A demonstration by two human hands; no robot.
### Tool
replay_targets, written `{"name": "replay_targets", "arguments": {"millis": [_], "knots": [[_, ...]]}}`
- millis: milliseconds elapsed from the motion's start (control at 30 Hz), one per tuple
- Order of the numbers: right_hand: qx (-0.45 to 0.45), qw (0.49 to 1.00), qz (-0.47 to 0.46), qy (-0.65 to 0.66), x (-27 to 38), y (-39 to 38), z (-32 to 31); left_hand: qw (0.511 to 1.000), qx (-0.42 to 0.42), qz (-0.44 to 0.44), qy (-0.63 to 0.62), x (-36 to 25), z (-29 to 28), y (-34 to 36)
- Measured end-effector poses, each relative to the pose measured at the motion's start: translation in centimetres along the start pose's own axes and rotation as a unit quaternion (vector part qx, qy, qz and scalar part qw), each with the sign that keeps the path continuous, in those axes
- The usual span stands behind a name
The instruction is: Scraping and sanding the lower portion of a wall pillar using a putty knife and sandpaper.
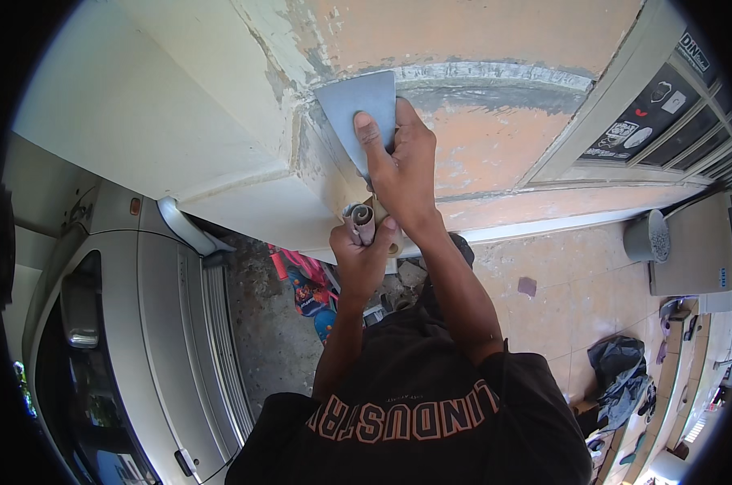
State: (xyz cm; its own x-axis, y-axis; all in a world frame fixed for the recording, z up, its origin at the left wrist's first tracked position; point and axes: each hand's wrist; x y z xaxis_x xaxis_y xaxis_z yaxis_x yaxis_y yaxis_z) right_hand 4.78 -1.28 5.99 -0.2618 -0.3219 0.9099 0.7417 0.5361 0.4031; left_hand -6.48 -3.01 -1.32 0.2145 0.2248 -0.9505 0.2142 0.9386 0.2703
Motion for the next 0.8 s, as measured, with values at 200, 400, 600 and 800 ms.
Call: {"name": "replay_targets", "arguments": {"millis": [200, 400, 600, 800], "knots": [[0.039, 0.993, 0.081, 0.081, 2.2, -0.6, -1.2, 0.995, 0.020, -0.078, -0.061, -4.4, -0.2, -2.4], [0.060, 0.994, 0.088, 0.029, 2.8, -0.4, -1.9, 0.959, 0.009, -0.218, -0.184, -7.4, -0.7, -3.2], [0.038, 0.984, 0.137, 0.108, 6.3, -0.7, -1.3, 0.922, 0.026, -0.265, -0.281, -11.3, -1.5, -2.0], [0.030, 0.974, 0.182, 0.134, 6.5, -0.6, -1.1, 0.878, 0.091, -0.370, -0.290, -12.7, -1.7, -0.6]]}}
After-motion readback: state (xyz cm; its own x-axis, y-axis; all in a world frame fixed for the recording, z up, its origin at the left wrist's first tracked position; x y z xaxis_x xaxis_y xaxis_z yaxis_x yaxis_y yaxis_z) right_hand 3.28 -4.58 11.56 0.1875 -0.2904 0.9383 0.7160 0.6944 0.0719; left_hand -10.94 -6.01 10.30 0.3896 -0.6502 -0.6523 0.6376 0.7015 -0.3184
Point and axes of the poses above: each hand's wrist, its own y-axis towards the middle knuckle, its own z-axis out of the palm, x = y × z, and after that the axes turned 11 degrees about -x, right-handed
